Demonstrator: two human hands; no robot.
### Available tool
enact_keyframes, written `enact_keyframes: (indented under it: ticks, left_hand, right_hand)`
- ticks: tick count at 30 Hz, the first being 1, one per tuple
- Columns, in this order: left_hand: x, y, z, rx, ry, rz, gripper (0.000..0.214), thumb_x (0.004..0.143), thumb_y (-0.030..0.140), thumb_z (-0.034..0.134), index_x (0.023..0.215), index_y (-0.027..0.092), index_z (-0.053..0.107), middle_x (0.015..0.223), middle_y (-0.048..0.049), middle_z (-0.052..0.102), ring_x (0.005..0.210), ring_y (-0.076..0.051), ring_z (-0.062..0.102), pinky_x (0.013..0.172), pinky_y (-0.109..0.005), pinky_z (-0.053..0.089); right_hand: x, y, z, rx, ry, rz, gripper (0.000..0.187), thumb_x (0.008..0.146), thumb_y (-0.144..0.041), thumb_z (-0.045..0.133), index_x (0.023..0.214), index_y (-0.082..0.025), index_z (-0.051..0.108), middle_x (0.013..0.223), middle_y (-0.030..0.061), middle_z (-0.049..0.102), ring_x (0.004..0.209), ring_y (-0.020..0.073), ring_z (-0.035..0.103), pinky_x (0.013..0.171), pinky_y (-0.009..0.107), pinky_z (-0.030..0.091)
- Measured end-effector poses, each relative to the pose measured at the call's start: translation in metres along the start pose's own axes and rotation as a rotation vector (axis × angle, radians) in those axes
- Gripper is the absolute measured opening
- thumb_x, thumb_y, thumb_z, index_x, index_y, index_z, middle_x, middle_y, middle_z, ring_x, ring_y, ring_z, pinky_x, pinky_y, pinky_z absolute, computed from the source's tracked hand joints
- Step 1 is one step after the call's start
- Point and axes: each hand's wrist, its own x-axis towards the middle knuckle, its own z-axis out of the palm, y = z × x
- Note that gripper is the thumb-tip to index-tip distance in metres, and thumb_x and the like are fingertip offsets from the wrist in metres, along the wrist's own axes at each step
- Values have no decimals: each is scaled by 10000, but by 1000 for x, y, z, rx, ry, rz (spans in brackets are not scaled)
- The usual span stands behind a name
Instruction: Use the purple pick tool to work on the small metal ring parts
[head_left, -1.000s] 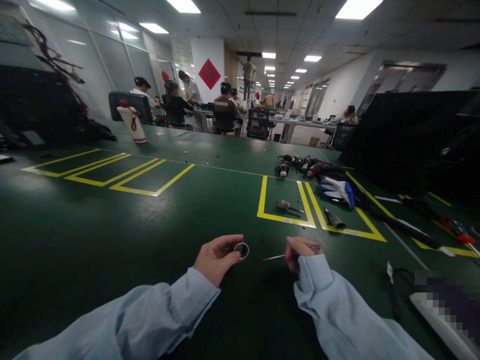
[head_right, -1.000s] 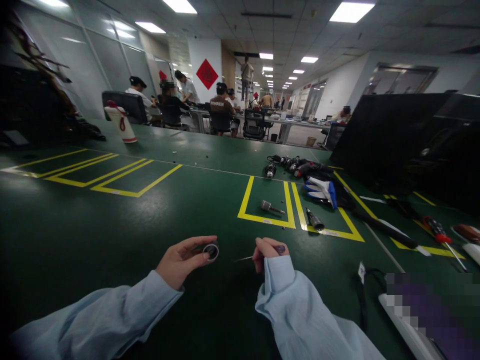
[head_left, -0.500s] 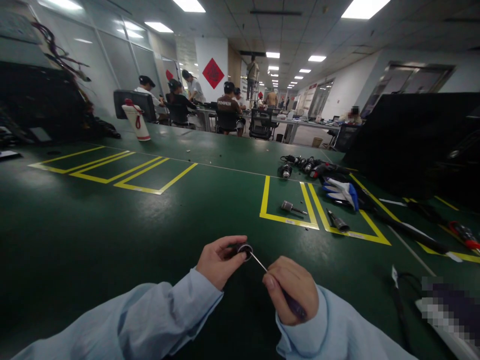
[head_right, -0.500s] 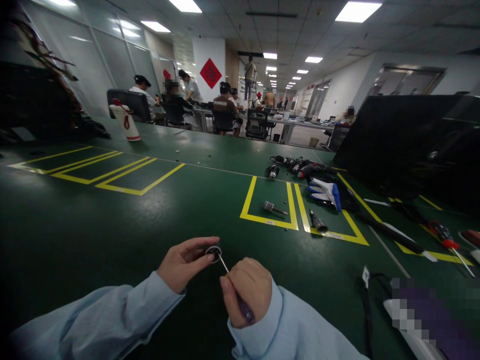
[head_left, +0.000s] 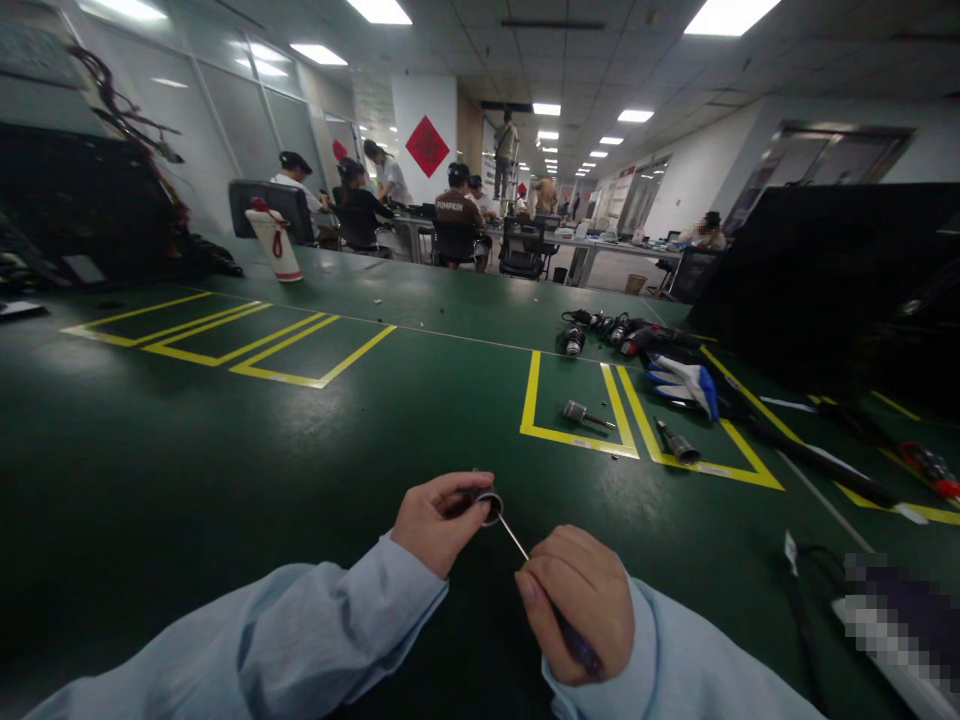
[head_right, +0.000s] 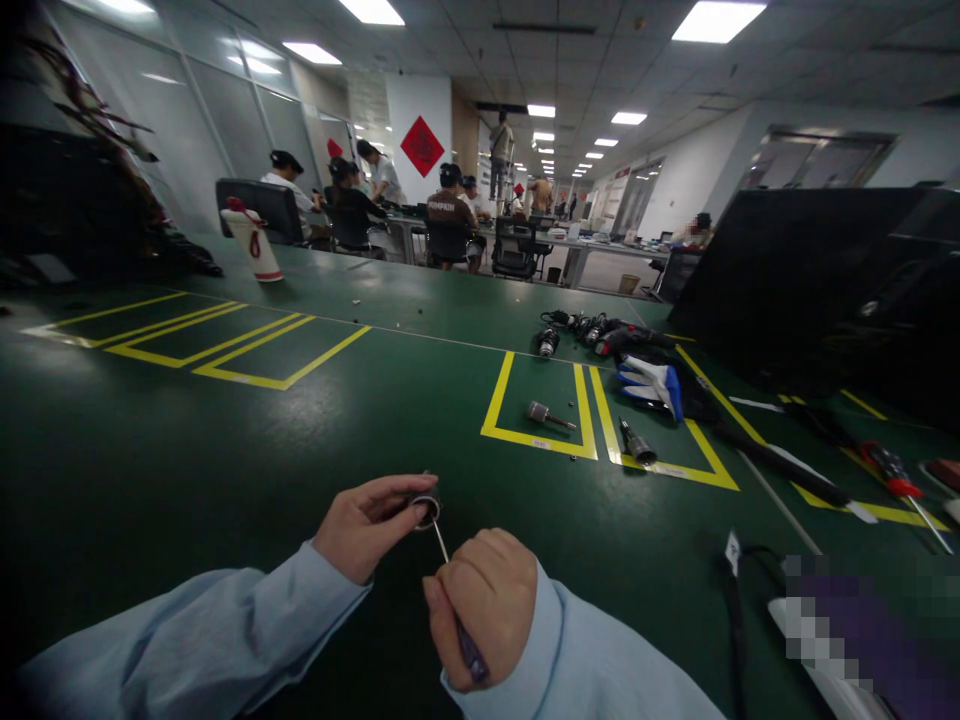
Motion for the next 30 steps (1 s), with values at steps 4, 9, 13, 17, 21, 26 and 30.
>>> enact_keyframes:
  ticks: [4,9,13,17,21,26,30]
  left_hand:
    - [-1,-1,1,-14,25,5,229,556,145,637,783,129,659,865,-69,681,732,-192,643,702,-310,532]
    - [0,5,0,-18,-39,-21,237,534,142,654,770,130,665,894,-78,675,794,-206,631,753,-325,515]
    - [-1,8,-2,-28,-60,-11,236,552,154,639,786,130,667,904,-81,670,821,-211,623,771,-338,508]
    - [-2,9,-1,-39,-58,10,228,550,149,636,775,128,664,923,-86,662,827,-218,621,753,-344,517]
    - [-1,9,-1,-40,-35,18,212,542,140,642,753,130,666,908,-79,665,830,-212,618,760,-334,516]
    - [0,5,-2,-97,-46,-49,265,555,182,658,813,126,651,947,-76,651,794,-201,624,676,-324,547]
    - [0,1,-1,-120,-15,-37,274,564,186,658,831,127,648,936,-73,655,783,-198,627,667,-324,553]
  right_hand:
    - [2,0,0,-2,22,16,188,755,-106,398,621,-159,519,525,42,521,501,143,470,477,276,352]
    - [1,1,2,69,32,62,189,758,-107,398,620,-154,518,525,45,537,499,138,467,478,274,351]
    - [-2,4,5,113,37,127,205,774,-122,395,614,-154,519,520,37,528,497,133,464,477,269,345]
    - [-3,6,8,165,83,166,219,778,-124,399,601,-154,524,500,25,522,480,121,462,470,260,345]
    - [-3,8,11,202,110,149,214,781,-131,393,621,-154,533,521,34,541,491,122,476,474,257,366]
    - [-3,9,9,208,115,123,188,778,-128,394,665,-155,542,571,45,570,533,132,508,505,263,401]
    - [-4,7,6,203,99,85,153,754,-93,412,693,-152,539,582,47,577,539,135,510,507,269,401]
